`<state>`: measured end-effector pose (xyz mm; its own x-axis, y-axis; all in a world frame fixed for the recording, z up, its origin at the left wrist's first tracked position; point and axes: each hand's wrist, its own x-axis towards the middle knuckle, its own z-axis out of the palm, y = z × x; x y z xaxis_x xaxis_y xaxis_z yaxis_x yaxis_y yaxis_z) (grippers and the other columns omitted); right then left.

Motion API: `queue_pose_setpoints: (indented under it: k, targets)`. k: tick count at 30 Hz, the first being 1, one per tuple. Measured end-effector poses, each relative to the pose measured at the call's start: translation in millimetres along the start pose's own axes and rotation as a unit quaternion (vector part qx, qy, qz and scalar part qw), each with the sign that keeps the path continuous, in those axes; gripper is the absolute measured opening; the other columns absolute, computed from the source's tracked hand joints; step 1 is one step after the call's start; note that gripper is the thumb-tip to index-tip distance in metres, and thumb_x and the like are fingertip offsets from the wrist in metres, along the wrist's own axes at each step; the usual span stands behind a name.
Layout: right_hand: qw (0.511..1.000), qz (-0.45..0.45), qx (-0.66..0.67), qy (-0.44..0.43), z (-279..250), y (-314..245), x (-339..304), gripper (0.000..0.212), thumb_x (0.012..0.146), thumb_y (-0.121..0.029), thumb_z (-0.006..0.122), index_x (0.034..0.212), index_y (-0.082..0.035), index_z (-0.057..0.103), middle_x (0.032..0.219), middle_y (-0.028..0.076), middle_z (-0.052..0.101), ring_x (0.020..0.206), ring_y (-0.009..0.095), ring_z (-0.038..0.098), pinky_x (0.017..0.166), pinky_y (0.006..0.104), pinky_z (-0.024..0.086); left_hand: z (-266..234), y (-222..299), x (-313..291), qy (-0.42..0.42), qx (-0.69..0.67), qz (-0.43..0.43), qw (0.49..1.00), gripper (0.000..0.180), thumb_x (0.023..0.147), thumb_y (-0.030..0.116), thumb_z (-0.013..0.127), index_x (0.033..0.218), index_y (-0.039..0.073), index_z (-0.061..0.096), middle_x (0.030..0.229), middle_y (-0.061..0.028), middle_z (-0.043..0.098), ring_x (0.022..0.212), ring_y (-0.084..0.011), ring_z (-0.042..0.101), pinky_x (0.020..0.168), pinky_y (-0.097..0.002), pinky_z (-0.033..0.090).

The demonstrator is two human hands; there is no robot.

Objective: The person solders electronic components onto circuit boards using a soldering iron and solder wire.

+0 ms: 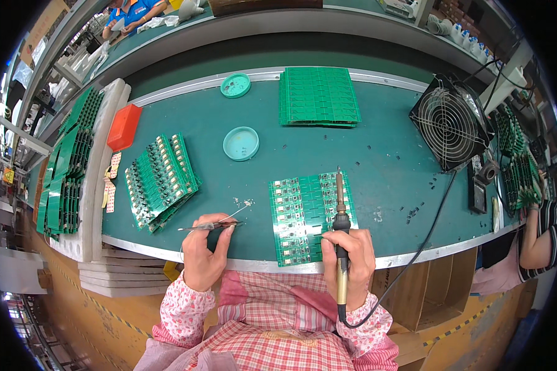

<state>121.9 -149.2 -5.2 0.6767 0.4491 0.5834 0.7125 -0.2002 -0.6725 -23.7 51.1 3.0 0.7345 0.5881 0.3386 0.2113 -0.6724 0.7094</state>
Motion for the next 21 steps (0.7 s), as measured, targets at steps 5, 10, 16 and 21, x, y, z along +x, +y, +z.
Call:
queue_pose_setpoints:
  k: [5,10,16,21]
  targets:
    - [1.0,-0.004,0.005,0.003,-1.2,0.5,-1.4,0.019,0.085,0.0,0.071,0.1,-0.005,0.063,0.084,0.009,0.062,0.073,0.026,0.056,0.066,0.036,0.045,0.1,-0.2,0.3,-0.014,0.007,0.017,1.0,0.016,0.086,-0.004,0.069,0.101,0.001,0.067,0.1,-0.0121,0.07,0.092,-0.0291,0.065,0.084,-0.0356,0.05]
    - [1.0,-0.004,0.01,0.006,-1.1,0.6,-2.5,0.019,0.084,0.001,0.071,0.101,-0.006,0.063,0.083,0.009,0.063,0.072,0.026,0.056,0.065,0.036,0.045,1.2,0.5,1.4,-0.014,0.005,0.016,1.0,0.016,0.085,-0.004,0.069,0.101,0.001,0.067,0.1,-0.0123,0.07,0.091,-0.0299,0.064,0.084,-0.036,0.05]
    - [1.0,-0.002,0.014,0.002,-2.0,0.3,-2.3,0.021,0.084,0.001,0.071,0.101,-0.006,0.062,0.084,0.009,0.063,0.072,0.026,0.056,0.065,0.036,0.045,1.4,0.8,1.8,-0.012,0.008,0.017,1.0,0.015,0.086,-0.003,0.068,0.1,0.001,0.067,0.1,-0.0125,0.07,0.091,-0.0302,0.064,0.084,-0.0362,0.05]
    - [1.0,-0.006,0.013,0.004,-1.6,1.0,-2.5,0.021,0.084,0.002,0.071,0.101,-0.005,0.062,0.085,0.009,0.064,0.073,0.026,0.056,0.065,0.0359,0.045,2.6,0.4,1.5,-0.01,0.011,0.02,1.0,0.015,0.086,-0.004,0.068,0.1,0.001,0.067,0.099,-0.0125,0.07,0.092,-0.0301,0.064,0.084,-0.0362,0.05]
